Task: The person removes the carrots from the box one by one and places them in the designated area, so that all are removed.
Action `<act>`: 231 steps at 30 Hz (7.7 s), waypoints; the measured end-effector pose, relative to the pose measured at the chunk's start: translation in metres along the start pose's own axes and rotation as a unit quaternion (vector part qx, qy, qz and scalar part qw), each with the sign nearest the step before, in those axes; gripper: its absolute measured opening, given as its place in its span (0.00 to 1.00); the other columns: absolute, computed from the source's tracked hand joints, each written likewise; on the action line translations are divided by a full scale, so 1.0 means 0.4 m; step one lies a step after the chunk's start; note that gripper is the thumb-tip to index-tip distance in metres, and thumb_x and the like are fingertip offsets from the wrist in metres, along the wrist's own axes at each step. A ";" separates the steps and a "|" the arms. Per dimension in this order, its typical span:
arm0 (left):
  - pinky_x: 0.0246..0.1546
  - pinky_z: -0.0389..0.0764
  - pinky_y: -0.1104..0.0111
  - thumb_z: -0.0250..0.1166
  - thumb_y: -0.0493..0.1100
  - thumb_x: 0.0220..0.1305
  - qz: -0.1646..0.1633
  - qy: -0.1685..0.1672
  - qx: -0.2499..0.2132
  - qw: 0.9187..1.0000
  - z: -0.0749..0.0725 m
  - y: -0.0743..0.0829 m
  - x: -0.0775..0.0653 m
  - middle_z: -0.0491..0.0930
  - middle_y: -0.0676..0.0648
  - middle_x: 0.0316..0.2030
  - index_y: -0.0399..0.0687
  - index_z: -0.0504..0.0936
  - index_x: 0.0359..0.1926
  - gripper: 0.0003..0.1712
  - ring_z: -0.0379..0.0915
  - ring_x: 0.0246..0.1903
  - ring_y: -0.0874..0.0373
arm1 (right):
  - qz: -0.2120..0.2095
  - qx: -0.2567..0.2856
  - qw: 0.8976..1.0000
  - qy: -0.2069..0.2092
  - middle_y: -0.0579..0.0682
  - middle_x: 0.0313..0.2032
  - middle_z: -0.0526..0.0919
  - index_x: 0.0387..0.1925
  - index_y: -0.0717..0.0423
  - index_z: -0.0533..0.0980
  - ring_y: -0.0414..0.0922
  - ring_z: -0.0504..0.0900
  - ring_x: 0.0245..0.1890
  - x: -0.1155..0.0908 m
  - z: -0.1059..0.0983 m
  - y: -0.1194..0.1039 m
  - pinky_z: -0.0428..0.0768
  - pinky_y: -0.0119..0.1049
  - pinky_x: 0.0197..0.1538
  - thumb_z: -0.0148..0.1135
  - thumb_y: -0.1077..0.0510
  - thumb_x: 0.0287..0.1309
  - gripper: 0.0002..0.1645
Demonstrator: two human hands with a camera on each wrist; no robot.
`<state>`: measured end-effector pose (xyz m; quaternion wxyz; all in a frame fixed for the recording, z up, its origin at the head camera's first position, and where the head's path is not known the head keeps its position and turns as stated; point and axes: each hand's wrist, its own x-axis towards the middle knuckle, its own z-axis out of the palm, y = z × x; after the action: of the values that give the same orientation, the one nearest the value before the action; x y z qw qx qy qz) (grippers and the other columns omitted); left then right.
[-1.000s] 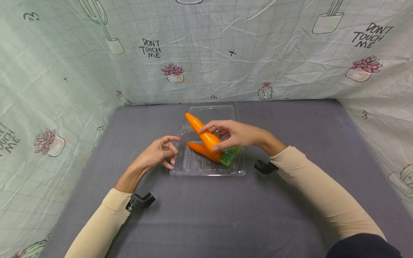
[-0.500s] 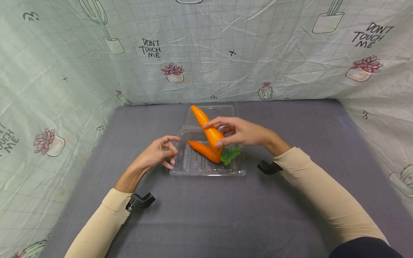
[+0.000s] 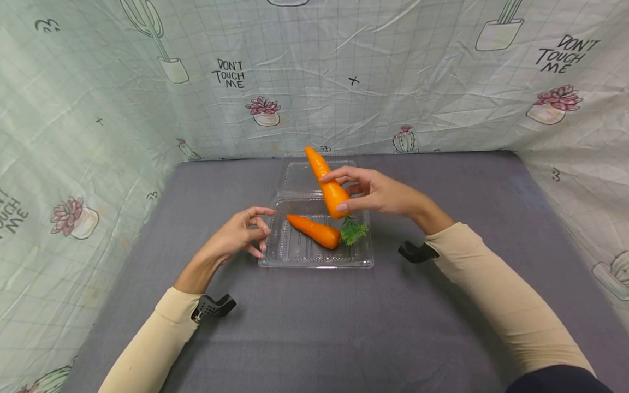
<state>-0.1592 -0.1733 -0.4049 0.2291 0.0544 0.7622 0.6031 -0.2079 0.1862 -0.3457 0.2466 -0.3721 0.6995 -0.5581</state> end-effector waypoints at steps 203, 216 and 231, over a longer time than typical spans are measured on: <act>0.26 0.90 0.52 0.56 0.28 0.70 -0.005 -0.005 0.028 1.000 -0.007 0.010 0.002 0.75 0.25 0.43 0.38 0.65 0.71 0.29 0.77 0.25 0.52 | 0.184 -0.214 0.950 0.135 0.62 0.66 0.73 0.73 0.56 0.66 0.58 0.75 0.62 -0.125 -0.224 0.117 0.80 0.27 0.48 0.63 0.57 0.70 0.33; 0.27 0.90 0.52 0.56 0.28 0.71 -0.007 -0.006 0.030 1.000 -0.007 0.012 0.003 0.74 0.25 0.43 0.39 0.65 0.71 0.29 0.77 0.25 0.52 | 0.170 -0.240 0.949 0.113 0.52 0.64 0.76 0.71 0.43 0.70 0.54 0.73 0.62 -0.091 -0.182 0.058 0.77 0.50 0.56 0.67 0.52 0.67 0.33; 0.26 0.90 0.52 0.56 0.28 0.71 -0.004 -0.005 0.030 1.000 -0.007 0.010 0.002 0.74 0.25 0.43 0.38 0.65 0.71 0.29 0.77 0.25 0.52 | 0.145 -0.213 0.963 0.076 0.52 0.65 0.76 0.70 0.41 0.71 0.53 0.73 0.64 -0.060 -0.146 0.033 0.77 0.48 0.62 0.68 0.52 0.66 0.33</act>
<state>-0.1620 -0.1744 -0.4011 0.2336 0.0606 0.7789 0.5789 -0.2411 0.2413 -0.3454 0.1866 -0.2669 0.8653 -0.3810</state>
